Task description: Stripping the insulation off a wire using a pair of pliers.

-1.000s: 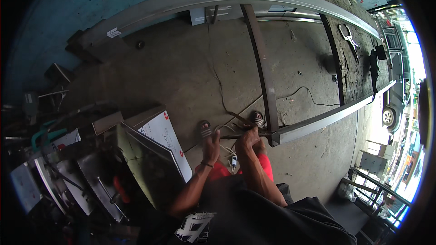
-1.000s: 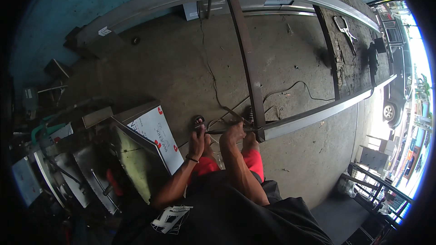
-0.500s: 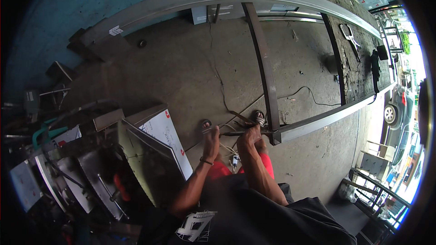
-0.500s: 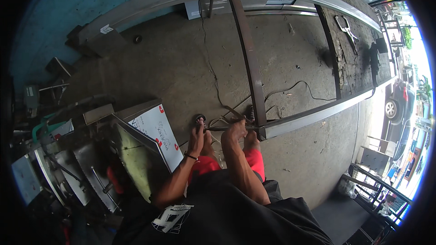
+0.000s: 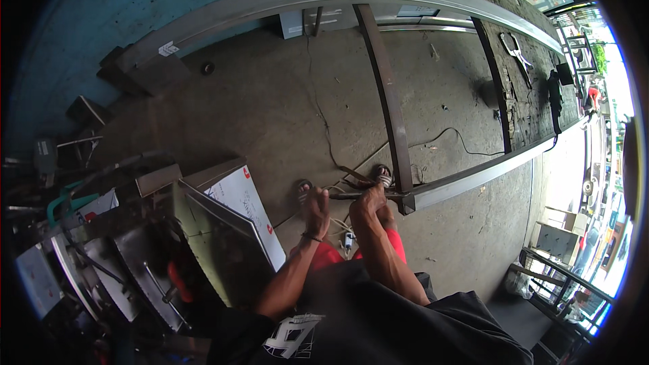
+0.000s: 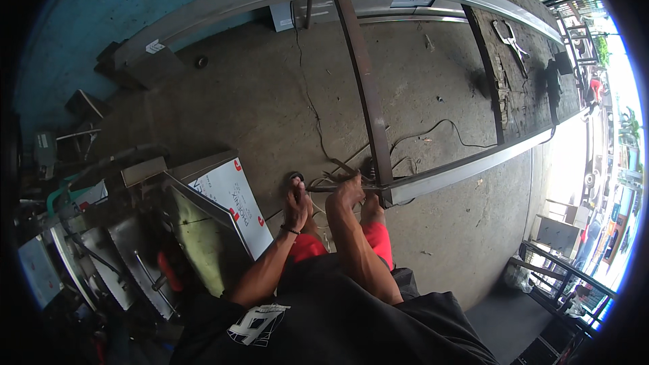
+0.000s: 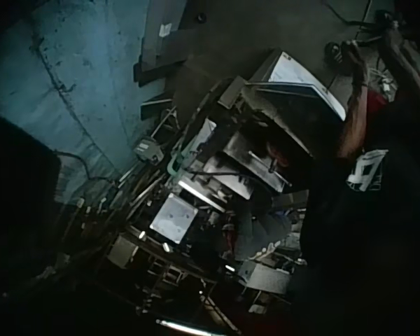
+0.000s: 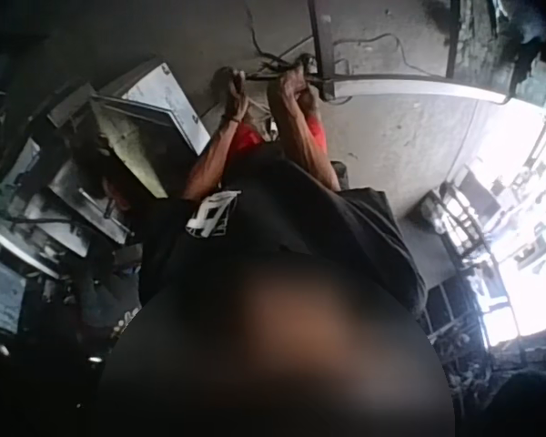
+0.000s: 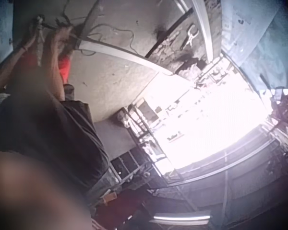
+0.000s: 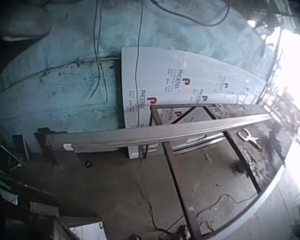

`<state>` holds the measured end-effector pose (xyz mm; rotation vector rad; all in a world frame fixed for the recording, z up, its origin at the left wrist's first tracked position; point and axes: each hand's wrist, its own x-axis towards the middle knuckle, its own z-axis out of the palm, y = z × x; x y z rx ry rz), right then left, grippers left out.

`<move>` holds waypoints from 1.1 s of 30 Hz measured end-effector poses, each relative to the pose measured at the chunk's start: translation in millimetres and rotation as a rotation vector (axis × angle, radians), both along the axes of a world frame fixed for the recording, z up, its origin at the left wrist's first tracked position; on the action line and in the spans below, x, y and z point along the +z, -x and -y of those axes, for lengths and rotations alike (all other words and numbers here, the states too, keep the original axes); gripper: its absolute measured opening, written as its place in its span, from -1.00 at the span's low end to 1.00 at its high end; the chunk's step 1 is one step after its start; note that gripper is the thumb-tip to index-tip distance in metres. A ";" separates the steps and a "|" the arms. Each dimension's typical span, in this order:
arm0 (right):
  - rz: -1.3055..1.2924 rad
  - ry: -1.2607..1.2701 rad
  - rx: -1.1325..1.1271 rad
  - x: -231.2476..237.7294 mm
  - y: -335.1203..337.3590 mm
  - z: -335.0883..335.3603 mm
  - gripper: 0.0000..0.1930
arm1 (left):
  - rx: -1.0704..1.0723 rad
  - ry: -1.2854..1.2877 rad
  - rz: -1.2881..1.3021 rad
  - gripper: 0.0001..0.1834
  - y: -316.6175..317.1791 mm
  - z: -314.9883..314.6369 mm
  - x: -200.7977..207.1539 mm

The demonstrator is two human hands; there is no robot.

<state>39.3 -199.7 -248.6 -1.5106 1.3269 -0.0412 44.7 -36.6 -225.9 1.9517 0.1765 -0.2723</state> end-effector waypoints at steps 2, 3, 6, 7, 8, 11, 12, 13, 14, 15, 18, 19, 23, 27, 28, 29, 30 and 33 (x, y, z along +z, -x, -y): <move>-0.020 0.022 -0.048 -5.1 3.3 1.3 -0.73 | -0.100 -0.396 0.130 -0.62 5.4 3.5 -15.8; -0.032 0.025 -0.097 -9.1 4.5 1.2 -0.74 | -0.169 -0.651 0.232 -0.57 7.2 4.2 -21.5; 0.017 -0.086 -0.343 -23.6 -2.1 4.1 -0.75 | -0.074 -0.436 0.103 -0.59 8.9 1.8 -23.7; 0.021 0.040 -0.285 -28.1 -6.5 -1.8 -0.75 | -0.015 -0.311 0.006 -0.60 8.2 0.8 -19.6; 0.031 0.165 -0.225 -29.7 -12.1 -6.4 -0.74 | 0.068 -0.097 -0.171 -0.60 5.7 -2.5 -13.4; 0.092 0.003 -0.526 -10.7 -24.3 -9.2 -0.73 | 0.094 0.170 -0.138 -0.65 0.1 -8.1 12.5; 0.008 0.109 -0.326 2.8 -28.1 -8.4 -0.71 | 0.057 0.209 -0.005 -0.67 -4.1 -9.6 19.9; -0.082 0.217 -0.127 19.8 -27.6 -6.4 -0.70 | 0.004 0.147 0.023 -0.69 -7.6 -10.8 26.2; -0.135 0.249 -0.075 34.3 -32.5 -8.3 -0.70 | -0.057 0.099 0.073 -0.72 -9.7 -12.6 31.8; -0.104 0.177 -0.137 48.7 -37.2 -9.8 -0.70 | -0.104 0.070 0.131 -0.74 -13.1 -13.1 35.1; 0.001 -0.114 -0.520 75.2 -55.7 -13.4 -0.75 | -0.156 0.042 0.277 -0.77 -19.3 -15.4 35.6; -0.047 -0.106 -0.486 80.5 -54.9 -10.9 -0.76 | -0.158 0.037 0.268 -0.76 -19.7 -15.8 32.1; -0.125 0.090 -0.122 69.8 -45.3 -9.4 -0.75 | -0.205 -0.035 0.063 -0.71 -12.7 -14.1 1.2; -0.292 0.392 0.151 31.2 -34.0 -14.5 -0.76 | 0.032 -0.149 -0.053 -0.59 -1.3 0.9 -38.2; -0.265 0.332 0.088 23.1 -26.5 -9.5 -0.77 | 0.067 -0.246 0.155 -0.58 0.2 3.2 -42.3; -0.205 0.313 0.026 13.5 -21.1 -5.8 -0.77 | 0.044 -0.418 0.432 -0.58 -1.8 3.5 -43.5; -0.191 0.174 -0.050 4.2 -14.7 -0.6 -0.78 | 0.018 -0.425 0.472 -0.57 -2.3 2.9 -39.6; 0.038 -0.119 0.020 -12.9 10.6 32.4 -0.79 | -0.028 0.126 -0.406 -0.58 -10.5 -9.6 -2.1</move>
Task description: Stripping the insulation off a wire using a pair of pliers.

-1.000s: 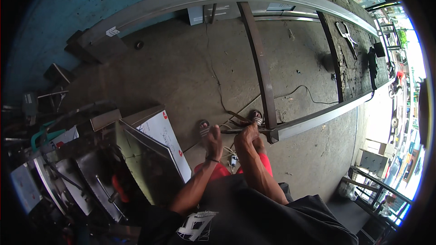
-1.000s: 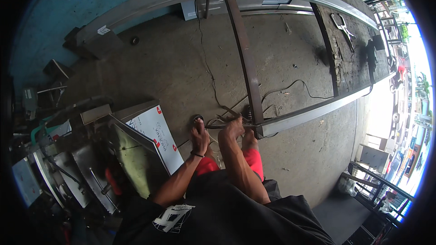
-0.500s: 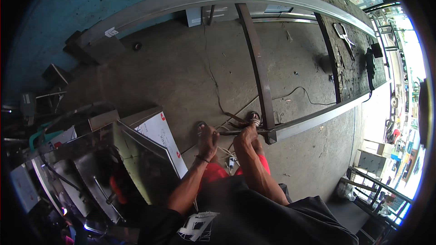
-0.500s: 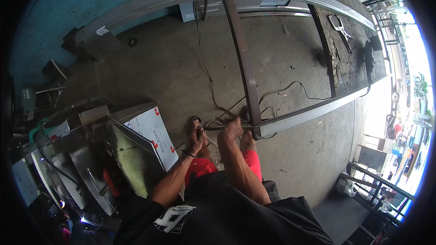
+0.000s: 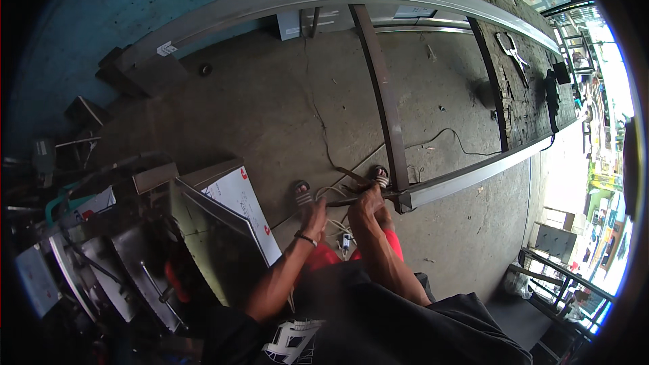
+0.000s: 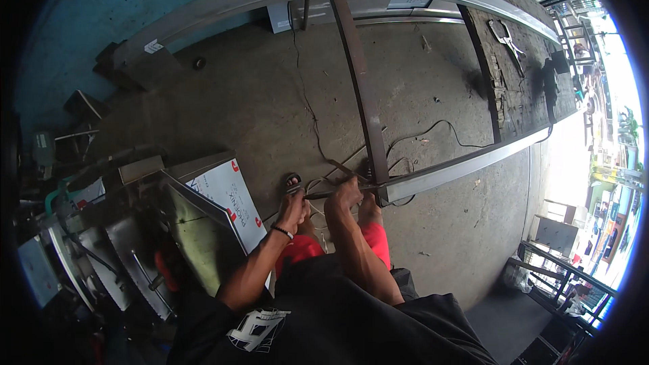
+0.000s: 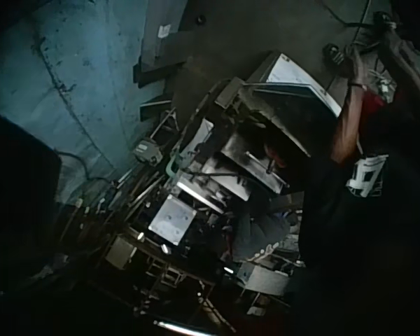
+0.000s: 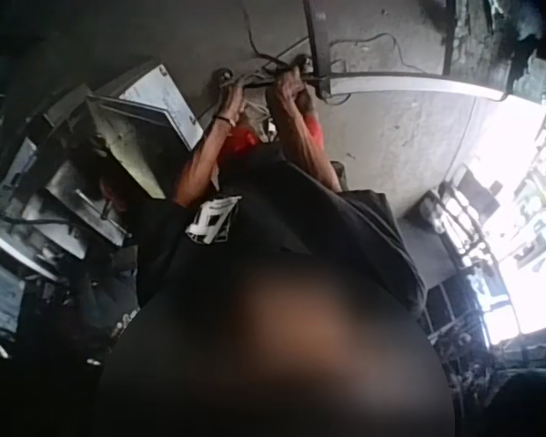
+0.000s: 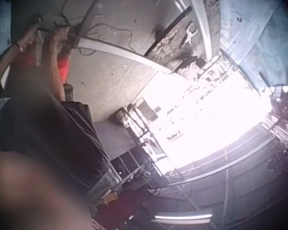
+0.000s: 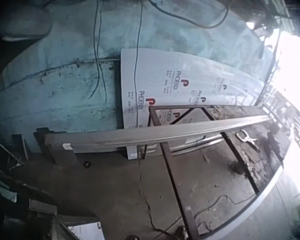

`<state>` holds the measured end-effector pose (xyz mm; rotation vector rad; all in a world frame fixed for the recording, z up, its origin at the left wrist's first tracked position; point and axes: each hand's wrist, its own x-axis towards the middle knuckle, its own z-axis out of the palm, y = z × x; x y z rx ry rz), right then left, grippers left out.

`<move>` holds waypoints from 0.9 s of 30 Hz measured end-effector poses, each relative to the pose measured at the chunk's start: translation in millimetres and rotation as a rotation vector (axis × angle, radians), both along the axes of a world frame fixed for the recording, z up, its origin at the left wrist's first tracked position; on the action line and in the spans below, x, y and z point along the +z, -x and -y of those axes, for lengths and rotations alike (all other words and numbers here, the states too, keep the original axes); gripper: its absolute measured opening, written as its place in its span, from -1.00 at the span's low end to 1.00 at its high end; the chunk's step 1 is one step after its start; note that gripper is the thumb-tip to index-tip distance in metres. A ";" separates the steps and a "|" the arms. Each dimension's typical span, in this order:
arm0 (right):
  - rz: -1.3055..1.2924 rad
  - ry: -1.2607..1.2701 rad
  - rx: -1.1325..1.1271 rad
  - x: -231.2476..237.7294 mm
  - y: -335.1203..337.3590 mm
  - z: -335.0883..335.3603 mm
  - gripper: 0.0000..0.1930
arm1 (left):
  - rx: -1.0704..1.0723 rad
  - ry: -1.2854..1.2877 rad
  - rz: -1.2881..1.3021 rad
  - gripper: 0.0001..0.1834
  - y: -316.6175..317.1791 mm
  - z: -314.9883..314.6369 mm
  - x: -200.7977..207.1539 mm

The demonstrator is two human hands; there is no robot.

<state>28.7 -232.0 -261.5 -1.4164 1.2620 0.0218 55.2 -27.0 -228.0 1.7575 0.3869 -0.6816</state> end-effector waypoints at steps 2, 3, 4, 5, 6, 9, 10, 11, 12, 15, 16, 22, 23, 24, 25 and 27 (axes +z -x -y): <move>0.139 -0.194 0.228 -2.9 6.5 7.6 -0.77 | 0.108 0.347 -0.650 -0.59 -4.9 -7.3 36.3; 0.132 -0.089 0.109 -2.1 6.0 0.7 -0.79 | 0.172 0.390 -0.761 -0.60 -7.1 -10.0 53.5; 0.125 0.013 -0.005 2.1 2.9 -8.4 -0.80 | 0.136 0.259 -0.522 -0.63 -9.0 -5.8 66.9; 0.102 -0.018 -0.059 10.3 1.0 -19.0 -0.79 | 0.113 0.065 -0.263 -0.65 -10.4 -3.4 76.6; 0.127 0.084 -0.097 20.2 -3.7 -25.6 -0.78 | 0.076 -0.002 0.108 -0.66 -10.5 -3.7 82.3; 0.174 0.150 -0.064 47.5 -18.5 -39.0 -0.76 | -0.081 -0.014 0.589 -0.68 -8.5 -5.9 70.0; 0.170 0.161 -0.054 52.2 -20.4 -40.4 -0.77 | -0.102 -0.037 0.635 -0.69 -4.9 -7.8 58.5; 0.174 0.253 -0.005 53.4 -21.0 -40.6 -0.78 | -0.115 -0.055 0.682 -0.70 -0.5 -8.1 44.2; 0.211 0.418 0.155 51.6 -19.7 -38.5 -0.79 | -0.118 -0.063 0.638 -0.70 3.8 -7.4 28.3; 0.229 0.319 0.108 27.3 -8.6 -31.0 -0.82 | -0.128 -0.234 0.596 -0.62 16.3 -1.1 -17.0; 0.221 0.410 0.180 15.8 -3.2 -28.1 -0.83 | -0.145 -0.398 0.634 -0.53 18.3 3.6 -28.1; -0.123 0.705 0.582 -33.3 21.8 -12.3 -0.85 | 0.080 0.241 -0.523 -0.32 16.5 -16.4 -8.5; -0.121 0.670 0.481 -36.4 18.7 -19.0 -0.86 | 0.077 0.245 -0.520 -0.31 14.9 -18.2 3.4; -0.066 0.713 0.442 -35.1 15.1 -20.8 -0.87 | 0.027 0.191 -0.277 -0.30 15.4 -16.7 15.1; -0.031 0.754 0.379 -31.3 9.4 -24.3 -0.87 | 0.003 0.131 -0.079 -0.29 15.6 -15.4 25.5; -0.018 0.700 0.315 -14.5 -5.4 -30.9 -0.87 | 0.010 0.144 0.171 -0.46 13.4 -16.5 38.3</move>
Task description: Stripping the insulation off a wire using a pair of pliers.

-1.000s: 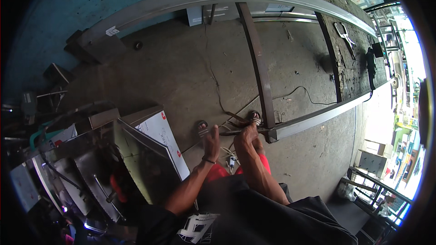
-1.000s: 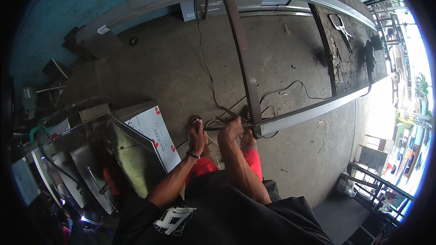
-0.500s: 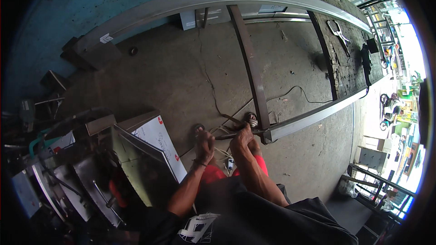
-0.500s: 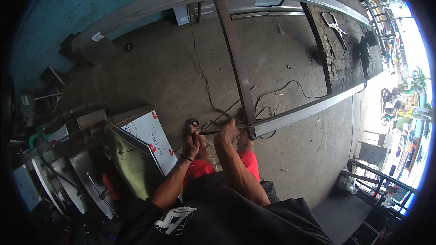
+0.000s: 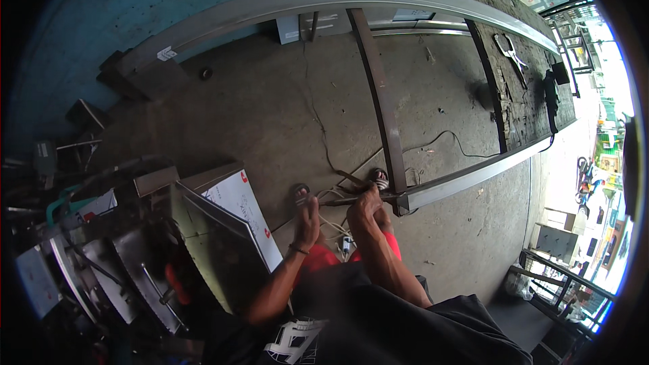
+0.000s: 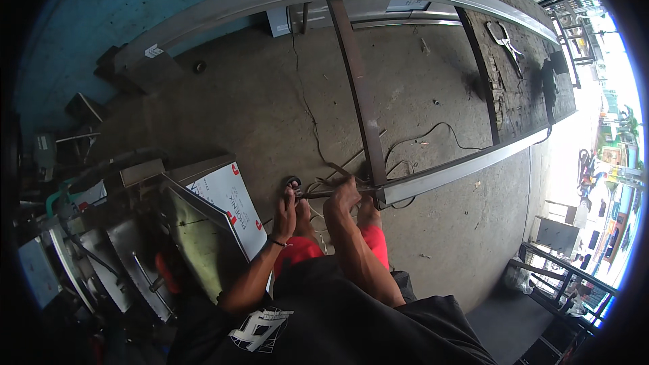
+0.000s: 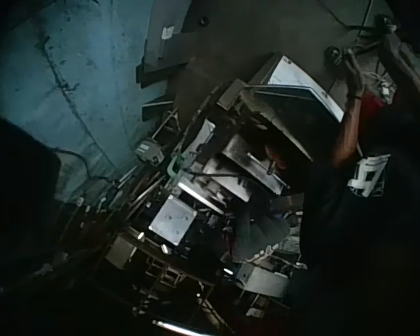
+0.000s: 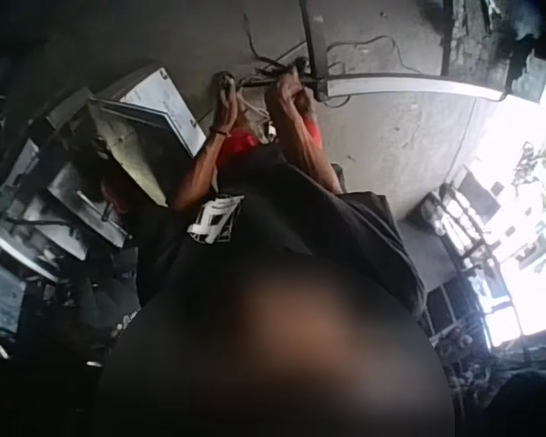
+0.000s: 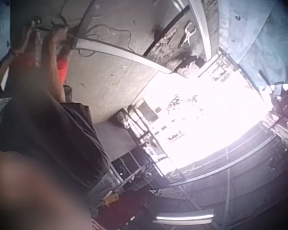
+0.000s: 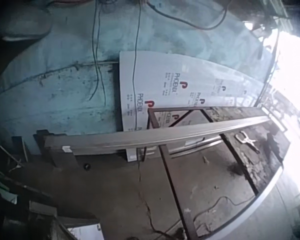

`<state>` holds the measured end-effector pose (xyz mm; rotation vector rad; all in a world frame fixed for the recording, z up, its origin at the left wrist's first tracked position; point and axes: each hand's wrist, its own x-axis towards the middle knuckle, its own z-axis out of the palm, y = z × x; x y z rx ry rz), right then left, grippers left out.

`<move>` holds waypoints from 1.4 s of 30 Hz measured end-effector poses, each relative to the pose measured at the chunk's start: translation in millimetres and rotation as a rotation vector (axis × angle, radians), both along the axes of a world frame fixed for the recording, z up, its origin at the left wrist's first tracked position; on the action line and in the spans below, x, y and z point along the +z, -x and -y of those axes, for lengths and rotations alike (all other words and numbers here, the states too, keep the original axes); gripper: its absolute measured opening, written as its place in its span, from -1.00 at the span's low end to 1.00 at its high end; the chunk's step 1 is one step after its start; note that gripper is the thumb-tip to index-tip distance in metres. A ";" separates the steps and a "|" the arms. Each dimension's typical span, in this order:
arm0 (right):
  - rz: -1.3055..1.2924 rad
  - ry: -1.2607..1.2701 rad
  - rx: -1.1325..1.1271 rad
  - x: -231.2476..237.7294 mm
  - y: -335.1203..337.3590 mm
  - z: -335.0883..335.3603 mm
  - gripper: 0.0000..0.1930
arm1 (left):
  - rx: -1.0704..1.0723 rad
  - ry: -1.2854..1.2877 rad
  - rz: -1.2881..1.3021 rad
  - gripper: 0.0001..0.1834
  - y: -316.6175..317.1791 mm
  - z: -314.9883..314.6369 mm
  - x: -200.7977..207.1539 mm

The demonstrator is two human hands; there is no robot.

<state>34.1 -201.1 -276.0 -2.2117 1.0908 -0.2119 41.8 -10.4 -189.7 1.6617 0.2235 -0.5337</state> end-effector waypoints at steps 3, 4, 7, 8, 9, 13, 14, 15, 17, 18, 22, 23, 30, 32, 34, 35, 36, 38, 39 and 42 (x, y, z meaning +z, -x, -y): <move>0.060 -0.271 -0.090 41.5 -8.5 1.7 -0.85 | -0.158 -0.107 0.167 -0.60 0.3 0.8 -7.6; 0.112 -0.363 -0.134 51.2 -11.1 0.1 -0.85 | -0.152 -0.120 0.243 -0.60 2.5 2.3 -16.3; 0.162 -0.471 -0.151 60.0 -6.6 5.3 -0.84 | -0.124 -0.391 0.249 -0.59 9.2 12.9 -53.5; 0.134 -0.423 -0.090 54.5 -3.0 9.0 -0.84 | -0.098 -0.461 0.254 -0.58 10.2 17.5 -65.5; 0.084 -0.349 0.001 45.8 1.6 13.2 -0.84 | -0.091 -0.509 0.231 -0.55 9.3 20.5 -75.3; -0.113 -0.161 -0.045 -4.7 11.2 11.1 -0.82 | -0.142 -0.492 0.257 -0.44 14.8 7.4 -65.3; -0.084 -0.101 -0.075 -16.0 6.8 5.8 -0.82 | -0.162 -0.467 0.280 -0.41 13.4 3.4 -53.3; -0.072 -0.080 -0.048 -23.0 4.2 2.4 -0.81 | -0.189 -0.438 0.296 -0.38 15.0 -0.6 -37.9; -0.037 -0.195 -0.128 -26.6 -5.7 0.4 -0.80 | 0.035 -0.136 0.186 -0.49 7.0 3.6 -11.6; -0.024 -0.334 -0.238 -23.1 -8.8 -0.7 -0.79 | 0.086 -0.087 0.189 -0.54 3.1 6.7 -1.1; -0.094 -0.259 -0.223 10.3 -10.2 1.1 -0.78 | -0.092 -0.214 0.466 -0.62 -3.7 4.5 6.5; -0.251 -0.053 -0.051 18.6 -10.7 0.1 -0.78 | -0.103 -0.208 0.497 -0.63 -2.2 5.0 -0.4; -0.041 -0.527 -0.495 55.2 -28.6 4.1 -0.78 | 0.071 -0.635 0.655 -0.65 1.8 25.1 -42.8; -0.229 -0.275 -0.397 61.4 -31.1 0.7 -0.79 | -0.107 -0.704 0.643 -0.60 -6.1 18.9 -28.2; -0.096 -0.429 -0.533 67.8 -30.5 -0.8 -0.81 | -0.019 -0.116 -0.380 -0.55 -10.6 6.7 -3.6; -0.007 -0.545 -0.636 70.8 -29.9 0.3 -0.82 | 0.055 0.138 -0.743 -0.54 -11.9 3.8 7.7; 0.080 -0.687 -0.734 72.4 -30.9 0.9 -0.83 | 0.121 0.268 -0.956 -0.51 -12.5 0.3 16.5; 0.096 -0.665 -0.760 72.5 -34.9 5.2 -0.75 | 0.132 0.088 -0.635 -0.52 -11.1 4.0 23.5; 0.105 -0.666 -0.771 71.1 -36.2 7.8 -0.67 | 0.049 -0.078 -0.223 -0.55 -9.2 6.9 22.4; -0.068 -0.369 -0.389 57.4 -30.4 0.9 -0.82 | -0.011 -0.169 0.339 -0.57 -4.1 11.5 8.5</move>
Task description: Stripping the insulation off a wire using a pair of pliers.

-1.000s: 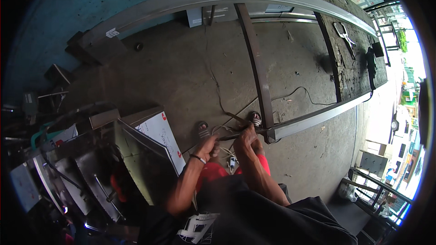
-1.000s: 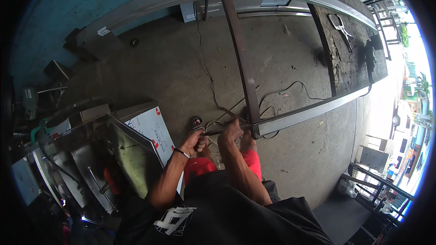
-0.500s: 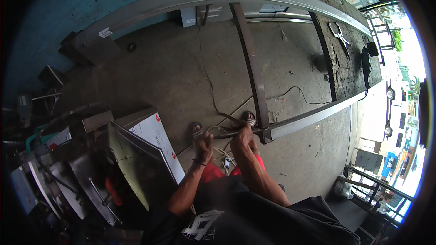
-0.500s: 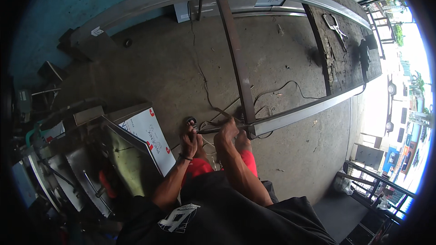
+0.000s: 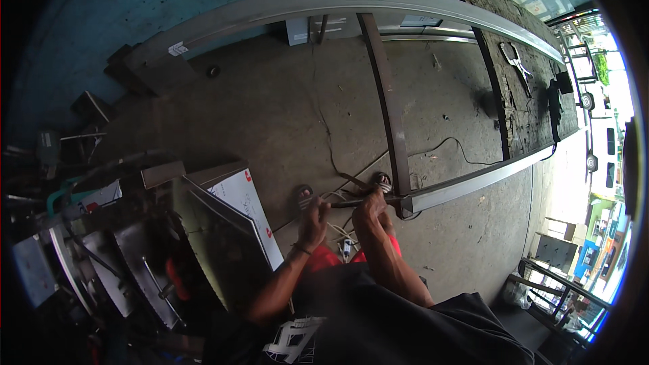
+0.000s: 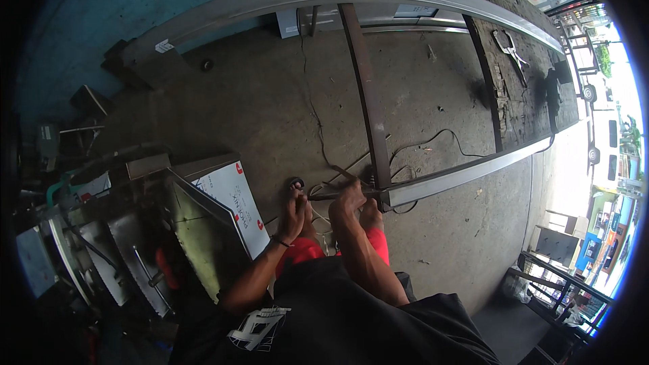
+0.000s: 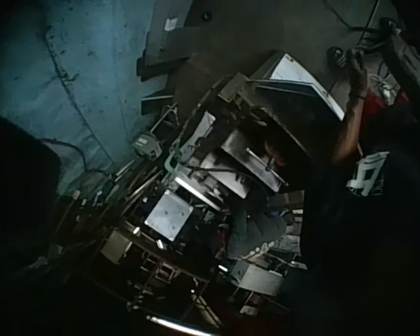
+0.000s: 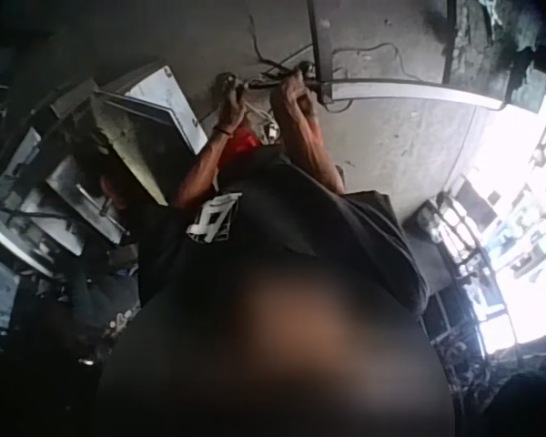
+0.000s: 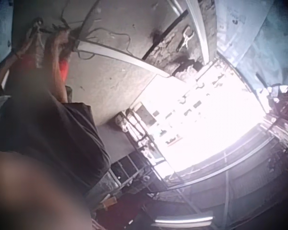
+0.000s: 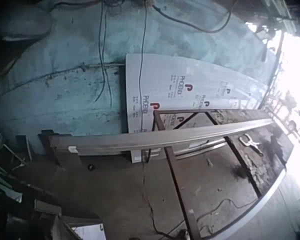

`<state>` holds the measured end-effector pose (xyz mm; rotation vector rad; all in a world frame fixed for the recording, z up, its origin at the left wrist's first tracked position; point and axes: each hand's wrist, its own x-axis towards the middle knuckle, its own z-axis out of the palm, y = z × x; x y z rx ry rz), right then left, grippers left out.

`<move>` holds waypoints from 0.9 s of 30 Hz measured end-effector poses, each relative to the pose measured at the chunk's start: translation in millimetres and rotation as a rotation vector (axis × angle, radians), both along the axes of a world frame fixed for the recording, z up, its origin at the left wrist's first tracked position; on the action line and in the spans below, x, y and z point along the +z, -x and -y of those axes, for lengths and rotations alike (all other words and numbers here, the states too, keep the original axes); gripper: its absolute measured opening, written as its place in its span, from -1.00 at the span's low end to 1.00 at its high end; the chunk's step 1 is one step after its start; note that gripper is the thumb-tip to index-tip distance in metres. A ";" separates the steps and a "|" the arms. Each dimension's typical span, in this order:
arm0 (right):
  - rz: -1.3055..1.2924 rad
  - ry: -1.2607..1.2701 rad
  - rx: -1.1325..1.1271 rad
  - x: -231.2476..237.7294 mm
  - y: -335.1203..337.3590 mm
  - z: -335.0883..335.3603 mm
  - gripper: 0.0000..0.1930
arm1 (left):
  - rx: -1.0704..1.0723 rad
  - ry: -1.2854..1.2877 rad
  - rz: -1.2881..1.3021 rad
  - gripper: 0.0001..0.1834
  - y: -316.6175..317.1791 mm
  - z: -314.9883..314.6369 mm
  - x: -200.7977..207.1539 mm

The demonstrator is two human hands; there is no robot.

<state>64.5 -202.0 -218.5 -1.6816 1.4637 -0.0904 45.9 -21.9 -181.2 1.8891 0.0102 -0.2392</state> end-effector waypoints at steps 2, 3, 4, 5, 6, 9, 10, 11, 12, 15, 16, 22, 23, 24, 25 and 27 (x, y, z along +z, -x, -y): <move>0.021 0.085 0.080 -17.6 9.3 -3.8 -0.82 | -0.022 0.058 -0.076 -0.56 -0.8 -4.6 -6.6; 0.032 0.086 0.069 -29.8 11.9 -1.8 -0.82 | 0.036 0.217 -0.228 -0.52 -8.6 -6.5 -9.0; 0.095 0.039 0.077 -43.4 15.1 0.8 -0.82 | -0.027 0.297 -0.290 -0.44 -15.3 -11.6 -7.2; 0.136 -0.010 0.085 -58.2 20.8 1.2 -0.82 | -0.087 0.370 -0.357 -0.35 -23.8 -14.6 -3.2; 0.176 -0.061 0.094 -73.4 25.2 1.2 -0.82 | -0.256 0.379 -0.362 -0.22 -37.4 -22.1 2.2; -0.194 0.239 0.611 -110.1 37.2 4.8 -0.82 | -0.831 -0.035 -0.211 0.15 -75.0 -18.4 23.1; -0.394 0.416 0.866 -117.0 37.8 4.7 -0.81 | -1.023 -0.259 -0.101 0.26 -86.4 -13.4 29.5; -0.301 0.347 0.762 -119.6 38.2 2.7 -0.81 | -1.082 -0.299 -0.155 0.25 -95.7 -8.0 35.1; -0.209 0.281 0.653 -118.0 37.2 0.4 -0.81 | -1.150 -0.340 -0.187 0.24 -103.8 -0.2 39.0; 0.052 0.099 0.305 -87.5 27.7 -6.4 -0.78 | -1.348 -0.216 -0.206 0.20 -130.7 25.7 39.4; 0.137 0.037 0.190 -70.6 23.4 -10.6 -0.77 | -1.387 -0.123 -0.200 0.18 -136.0 31.0 38.9; 0.377 -0.104 -0.642 27.0 -26.4 -30.7 -0.78 | -1.416 -0.150 -0.261 -0.04 -146.2 35.1 39.1; 0.350 -0.161 -0.637 40.6 -28.3 -30.7 -0.77 | -1.394 -0.181 -0.243 -0.10 -143.5 33.7 40.8; 0.330 -0.219 -0.627 52.7 -28.7 -29.2 -0.77 | -1.349 -0.197 -0.206 -0.15 -140.8 32.8 43.0; 0.338 -0.260 -0.606 61.6 -30.2 -29.4 -0.76 | -1.304 -0.211 -0.172 -0.20 -137.6 31.6 45.6; 0.330 -0.282 -0.683 72.8 -35.0 -31.1 -0.75 | -1.272 -0.182 -0.140 -0.22 -132.2 30.7 51.9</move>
